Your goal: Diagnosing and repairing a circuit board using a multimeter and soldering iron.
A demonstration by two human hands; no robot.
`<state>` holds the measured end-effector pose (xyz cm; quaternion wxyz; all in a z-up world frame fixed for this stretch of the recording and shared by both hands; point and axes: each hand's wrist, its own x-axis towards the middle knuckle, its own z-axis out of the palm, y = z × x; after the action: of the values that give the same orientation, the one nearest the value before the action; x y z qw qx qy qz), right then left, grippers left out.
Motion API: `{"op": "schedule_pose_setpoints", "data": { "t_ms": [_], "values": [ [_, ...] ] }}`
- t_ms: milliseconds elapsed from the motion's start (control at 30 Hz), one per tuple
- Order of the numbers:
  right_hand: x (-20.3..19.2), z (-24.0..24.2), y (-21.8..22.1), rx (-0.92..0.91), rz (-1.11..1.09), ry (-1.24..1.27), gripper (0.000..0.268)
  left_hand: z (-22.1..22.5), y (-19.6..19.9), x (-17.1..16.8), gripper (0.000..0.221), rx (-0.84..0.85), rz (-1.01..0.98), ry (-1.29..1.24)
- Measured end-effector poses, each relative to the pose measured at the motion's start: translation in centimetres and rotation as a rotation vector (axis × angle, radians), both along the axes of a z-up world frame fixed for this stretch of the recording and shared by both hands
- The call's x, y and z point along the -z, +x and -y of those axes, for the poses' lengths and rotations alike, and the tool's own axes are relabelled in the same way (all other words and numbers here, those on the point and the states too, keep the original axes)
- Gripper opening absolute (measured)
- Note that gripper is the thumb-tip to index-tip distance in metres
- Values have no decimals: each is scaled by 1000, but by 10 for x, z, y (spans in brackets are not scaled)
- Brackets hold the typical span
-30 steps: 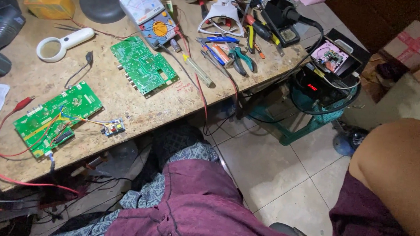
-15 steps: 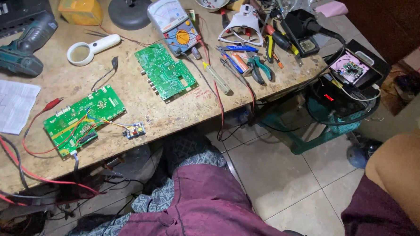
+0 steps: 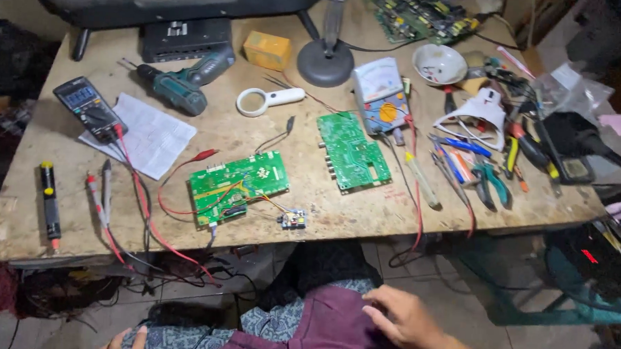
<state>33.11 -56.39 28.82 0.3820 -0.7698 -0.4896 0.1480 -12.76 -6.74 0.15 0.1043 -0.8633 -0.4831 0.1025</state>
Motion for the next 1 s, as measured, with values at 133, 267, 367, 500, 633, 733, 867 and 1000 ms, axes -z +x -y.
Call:
{"op": "schedule_pose_setpoints", "data": {
  "t_ms": [133,267,367,500,633,733,867,1000],
  "values": [
    [86,-13,-13,28,-10,-24,19,9,80,-118,62,-1064,160,-573],
    [101,-35,-9,210,78,-96,15,33,118,-190,59,-1004,225,-624],
    [72,-57,1,115,69,-46,15,30,124,-193,60,-994,211,-613],
    [-6,-111,15,-159,116,295,11,25,147,-212,57,-952,199,-616],
    [-54,-157,35,-244,169,408,17,11,154,-210,54,-911,224,-576],
    [-57,-176,56,-206,294,391,12,-1,153,-202,61,-897,185,-537],
    [-32,-184,72,79,135,257,15,-15,146,-193,51,-882,205,-531],
    [-27,-185,74,227,23,233,16,-26,127,-175,57,-802,350,-462]
  ]
}}
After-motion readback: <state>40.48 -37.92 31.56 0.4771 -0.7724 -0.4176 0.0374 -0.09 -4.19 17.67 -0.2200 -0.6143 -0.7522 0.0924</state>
